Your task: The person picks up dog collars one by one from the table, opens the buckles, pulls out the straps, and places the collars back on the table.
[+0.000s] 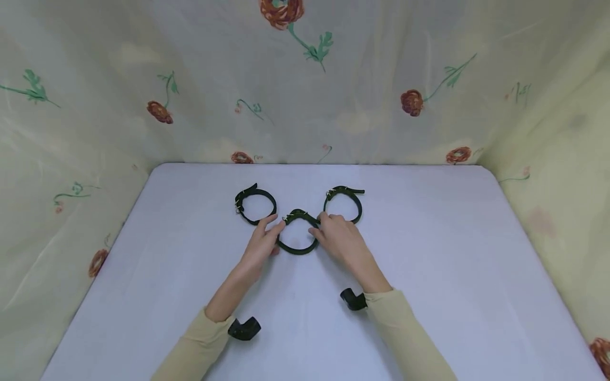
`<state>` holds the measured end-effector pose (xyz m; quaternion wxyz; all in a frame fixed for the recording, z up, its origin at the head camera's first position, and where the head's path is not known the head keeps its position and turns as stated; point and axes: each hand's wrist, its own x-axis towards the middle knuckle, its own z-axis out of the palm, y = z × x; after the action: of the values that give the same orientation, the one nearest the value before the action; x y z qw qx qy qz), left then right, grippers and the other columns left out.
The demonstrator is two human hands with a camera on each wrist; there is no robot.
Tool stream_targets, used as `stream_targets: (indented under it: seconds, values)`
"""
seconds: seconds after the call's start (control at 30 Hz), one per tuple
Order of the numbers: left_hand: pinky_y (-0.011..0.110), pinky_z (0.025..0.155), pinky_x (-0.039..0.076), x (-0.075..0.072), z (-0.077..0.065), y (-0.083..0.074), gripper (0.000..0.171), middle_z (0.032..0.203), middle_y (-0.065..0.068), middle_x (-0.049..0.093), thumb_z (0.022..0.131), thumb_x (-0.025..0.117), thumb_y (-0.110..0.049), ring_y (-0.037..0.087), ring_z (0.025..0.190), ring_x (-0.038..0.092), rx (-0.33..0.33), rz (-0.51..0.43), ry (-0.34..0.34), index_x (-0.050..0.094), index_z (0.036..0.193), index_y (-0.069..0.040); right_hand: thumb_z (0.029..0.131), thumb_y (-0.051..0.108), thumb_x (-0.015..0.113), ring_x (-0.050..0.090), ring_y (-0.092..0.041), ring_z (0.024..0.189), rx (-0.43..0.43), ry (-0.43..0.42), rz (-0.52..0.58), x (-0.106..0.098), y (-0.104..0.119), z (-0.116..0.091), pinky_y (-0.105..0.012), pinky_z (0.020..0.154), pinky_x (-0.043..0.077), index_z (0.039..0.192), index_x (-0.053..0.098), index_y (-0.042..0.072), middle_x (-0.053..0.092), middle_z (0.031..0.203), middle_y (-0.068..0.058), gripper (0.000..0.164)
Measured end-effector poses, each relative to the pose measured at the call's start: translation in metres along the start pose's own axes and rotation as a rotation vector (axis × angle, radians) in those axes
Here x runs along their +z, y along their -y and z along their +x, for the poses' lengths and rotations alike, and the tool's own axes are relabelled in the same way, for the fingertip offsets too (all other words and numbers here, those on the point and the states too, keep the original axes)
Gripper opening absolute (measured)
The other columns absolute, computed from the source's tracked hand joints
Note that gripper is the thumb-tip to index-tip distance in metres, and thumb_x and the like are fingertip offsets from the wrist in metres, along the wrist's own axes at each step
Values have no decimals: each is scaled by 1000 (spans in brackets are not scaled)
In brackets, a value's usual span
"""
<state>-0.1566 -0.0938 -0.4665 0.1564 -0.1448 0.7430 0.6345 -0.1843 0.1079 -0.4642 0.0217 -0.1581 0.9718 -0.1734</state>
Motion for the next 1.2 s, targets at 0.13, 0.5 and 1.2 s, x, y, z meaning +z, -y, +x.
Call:
stream_targets:
  seconds: [0.13,0.5,1.2]
  values:
    - [47,115,50,0,0,-1,62,168,16,43,111,56,-40,33,145,47,-8,-29,3,37,167,-23,104,29,74,77,-33,85,4,19,27,0,4,3,-47,75,61,127,67,-2,79,102,-19,39]
    - [38,106,55,-2,2,0,62,155,16,54,110,59,-31,25,119,57,8,-66,6,38,167,-19,99,7,73,78,-34,94,5,25,90,-4,9,1,-45,78,63,145,55,-9,77,119,-29,52]
    - [49,102,62,-8,-53,1,54,147,20,53,111,63,-29,38,119,70,271,50,-15,45,162,-26,95,4,74,74,-21,87,-115,-190,190,-36,28,-45,-33,70,59,142,62,2,71,107,-12,48]
